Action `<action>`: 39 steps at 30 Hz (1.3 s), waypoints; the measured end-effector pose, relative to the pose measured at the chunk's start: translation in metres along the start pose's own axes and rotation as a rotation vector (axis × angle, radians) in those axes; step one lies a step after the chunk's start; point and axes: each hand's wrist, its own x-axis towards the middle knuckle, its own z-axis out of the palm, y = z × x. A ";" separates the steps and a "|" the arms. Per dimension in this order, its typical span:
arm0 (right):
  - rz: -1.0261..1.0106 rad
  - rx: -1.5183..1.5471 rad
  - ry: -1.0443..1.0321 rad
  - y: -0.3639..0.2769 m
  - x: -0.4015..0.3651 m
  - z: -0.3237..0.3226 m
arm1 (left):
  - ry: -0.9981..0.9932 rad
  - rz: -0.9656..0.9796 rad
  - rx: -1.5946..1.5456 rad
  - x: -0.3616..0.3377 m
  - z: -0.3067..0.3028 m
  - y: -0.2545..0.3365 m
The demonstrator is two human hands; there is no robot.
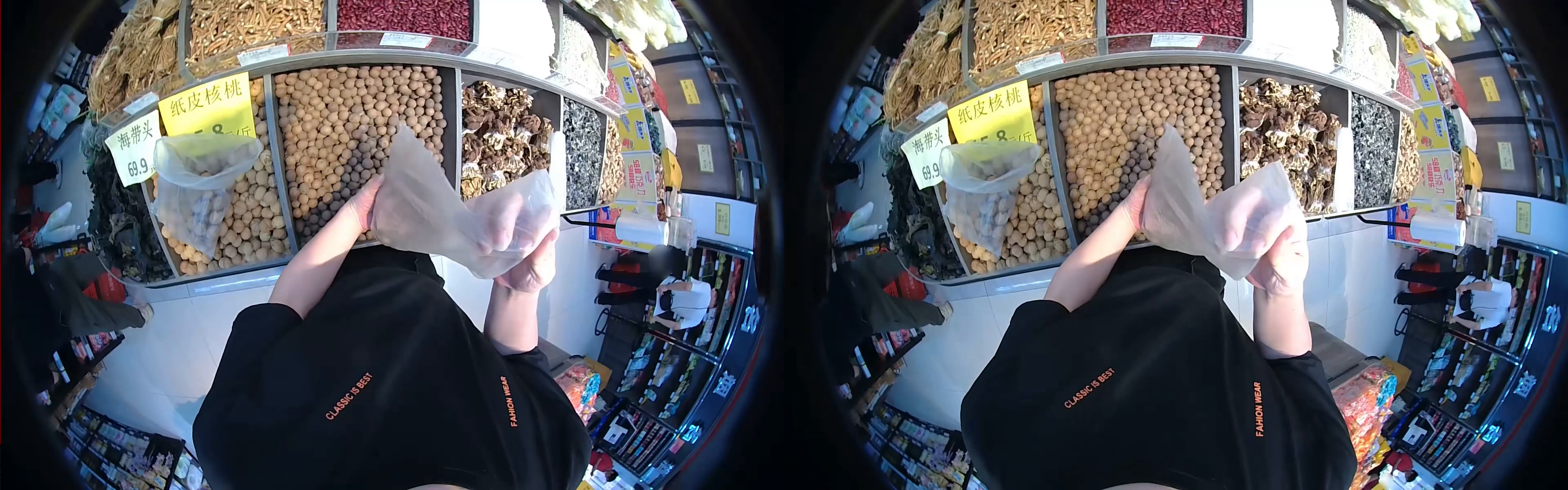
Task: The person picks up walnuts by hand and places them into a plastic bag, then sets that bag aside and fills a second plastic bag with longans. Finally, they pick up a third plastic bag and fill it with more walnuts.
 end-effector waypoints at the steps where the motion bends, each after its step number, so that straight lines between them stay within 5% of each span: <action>1: 0.014 0.007 -0.065 0.000 0.002 -0.004 | 0.001 0.017 -0.007 -0.008 -0.003 0.000; 6: 0.057 0.082 -0.116 0.007 -0.012 -0.022 | -0.105 -0.003 -0.168 -0.045 0.001 0.008; 8: 0.089 0.224 0.039 0.020 -0.031 -0.040 | -0.026 0.114 -0.149 -0.054 0.010 0.010; 12: 0.195 -0.450 -0.103 0.031 -0.024 -0.049 | 0.064 0.303 -0.158 -0.064 0.011 0.003; 13: 0.092 -0.813 -0.449 0.008 0.014 -0.026 | 0.070 0.309 -0.158 -0.068 0.007 0.003; 14: 0.093 -0.805 -0.455 0.018 0.009 -0.033 | 0.091 0.307 -0.153 -0.074 0.002 0.003; 17: 0.763 -0.370 -0.323 0.040 0.008 -0.039 | 0.112 0.314 -0.140 -0.088 0.005 0.006; 18: 0.759 -0.365 -0.328 0.050 0.009 -0.034 | 0.107 0.315 -0.136 -0.092 0.008 0.008; 21: 0.279 -0.925 -0.388 0.112 -0.004 -0.046 | 0.053 0.338 -0.164 -0.096 0.006 0.006; 24: 0.448 -1.063 -0.362 0.141 0.007 -0.042 | -0.004 0.421 -0.425 -0.096 -0.014 -0.001; 26: 0.494 -1.045 -0.322 0.159 0.008 -0.041 | 0.072 0.386 -0.316 -0.101 -0.009 0.002; 28: -0.038 -1.159 -0.399 0.201 -0.007 -0.066 | 0.145 0.357 -0.204 -0.103 -0.006 0.006; 29: -0.043 -1.157 -0.405 0.218 -0.007 -0.071 | 0.200 0.379 -0.214 -0.102 -0.008 0.007; 31: 0.699 -0.435 0.016 0.243 -0.001 -0.075 | 0.256 0.405 -0.225 -0.102 -0.006 0.008; 32: 0.700 -0.435 0.012 0.239 0.003 -0.067 | 0.284 0.402 -0.182 -0.101 -0.003 0.009; 34: 0.798 0.144 0.159 0.221 0.016 -0.046 | 0.314 0.402 -0.142 -0.103 -0.003 0.007; 36: 0.840 0.228 0.164 0.229 0.020 -0.051 | 0.486 0.257 -0.074 -0.104 -0.003 0.005; 39: 0.850 0.239 0.118 0.240 0.021 -0.054 | 0.417 0.217 -0.060 -0.103 0.017 0.009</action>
